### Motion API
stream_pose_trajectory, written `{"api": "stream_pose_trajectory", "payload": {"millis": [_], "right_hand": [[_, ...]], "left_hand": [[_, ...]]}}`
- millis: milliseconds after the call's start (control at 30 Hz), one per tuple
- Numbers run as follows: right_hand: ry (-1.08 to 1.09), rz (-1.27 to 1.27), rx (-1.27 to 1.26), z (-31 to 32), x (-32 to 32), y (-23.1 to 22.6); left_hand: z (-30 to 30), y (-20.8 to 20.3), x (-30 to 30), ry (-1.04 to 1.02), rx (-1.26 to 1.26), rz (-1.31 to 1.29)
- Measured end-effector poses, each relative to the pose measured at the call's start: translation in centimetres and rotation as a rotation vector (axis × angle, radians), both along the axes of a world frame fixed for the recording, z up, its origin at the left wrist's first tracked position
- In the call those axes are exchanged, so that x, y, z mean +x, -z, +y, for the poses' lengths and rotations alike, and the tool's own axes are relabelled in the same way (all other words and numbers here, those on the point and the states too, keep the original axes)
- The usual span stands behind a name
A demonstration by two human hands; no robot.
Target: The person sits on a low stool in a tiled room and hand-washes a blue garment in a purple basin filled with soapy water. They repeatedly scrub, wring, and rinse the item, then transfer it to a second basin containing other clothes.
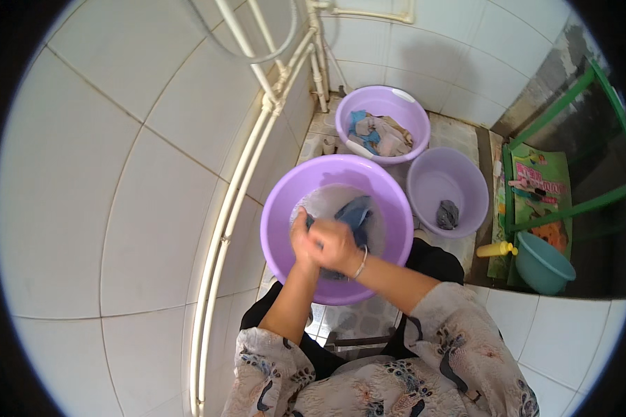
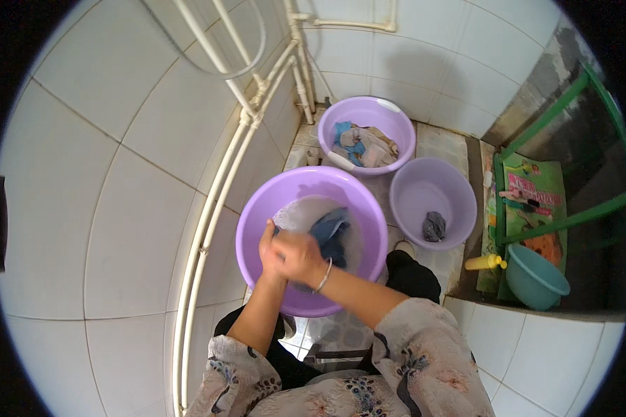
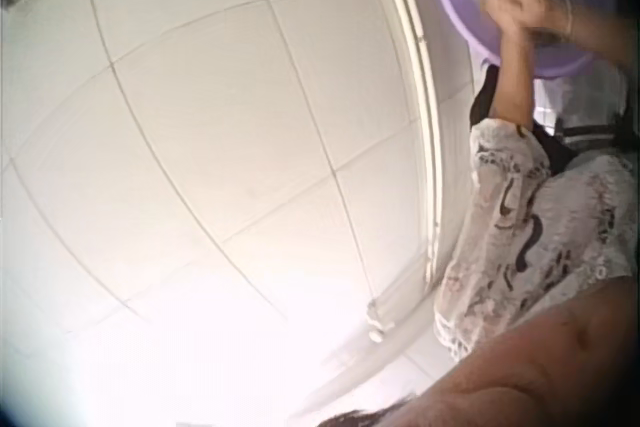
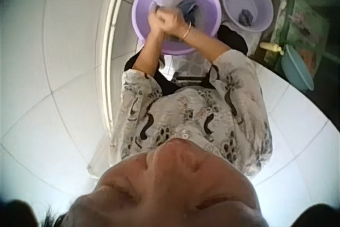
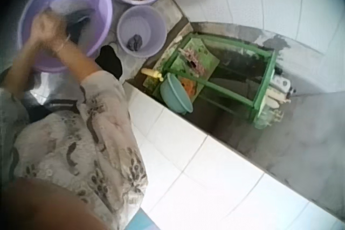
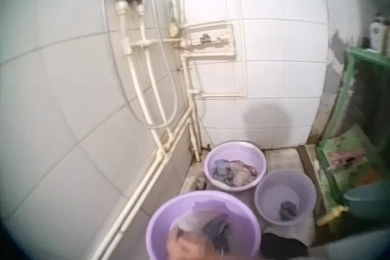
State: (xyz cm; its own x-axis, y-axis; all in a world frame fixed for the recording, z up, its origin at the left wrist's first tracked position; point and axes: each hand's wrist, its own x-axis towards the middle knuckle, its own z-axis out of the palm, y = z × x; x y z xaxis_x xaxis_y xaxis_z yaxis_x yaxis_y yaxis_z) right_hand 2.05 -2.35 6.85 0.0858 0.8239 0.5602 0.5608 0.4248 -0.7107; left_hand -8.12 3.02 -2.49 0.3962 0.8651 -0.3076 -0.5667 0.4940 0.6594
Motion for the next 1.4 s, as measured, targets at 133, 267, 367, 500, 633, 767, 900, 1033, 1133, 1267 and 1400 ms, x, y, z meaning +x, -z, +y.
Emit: {"api": "stream_pose_trajectory", "payload": {"millis": [133, 267, 367, 500, 633, 767, 900, 1033, 1133, 1267, 1400], "right_hand": [[0.172, -0.006, -0.085, 2.2, 3.1, 2.0], [0.245, 0.802, -0.526, 5.0, 6.3, 3.5], [-0.015, 0.521, -0.493, 2.8, 5.2, 3.8], [-0.064, 0.452, -0.586, 3.0, 7.0, 4.7], [0.228, 0.67, -0.472, 3.9, 8.3, 4.6], [0.066, 0.264, -0.259, 0.4, 1.6, 0.1], [0.157, -0.046, -0.208, 1.7, 2.5, 3.4], [0.285, 0.381, -0.418, 4.0, 6.8, 2.6], [0.019, 0.43, -0.562, 3.2, 6.8, 2.5], [-0.252, -0.021, -0.824, 1.2, 7.2, 0.1], [-0.217, 0.507, -0.821, 1.8, 9.9, -0.1]], "left_hand": [[-0.7, -4.0, 5.2, -0.12, -0.227, 0.288], [-0.7, -9.4, 2.4, 0.091, -0.392, -0.055], [1.3, -9.7, 1.1, 0.105, -0.314, -0.102], [1.7, -7.2, 0.6, 0.109, -0.188, 0.109], [0.8, -8.6, 0.6, 0.031, -0.186, 0.145], [1.7, -1.5, 1.0, -0.136, 0.02, 0.344], [-0.9, -1.7, 3.9, -0.114, -0.253, 0.312], [-0.3, -6.9, 4.2, 0.058, -0.348, 0.052], [1.2, -9.5, 2.9, 0.106, -0.328, 0.003], [1.8, -7.2, 1.5, 0.243, -0.131, 0.251], [1.7, -6.8, 0.1, 0.428, 0.058, 0.382]]}}
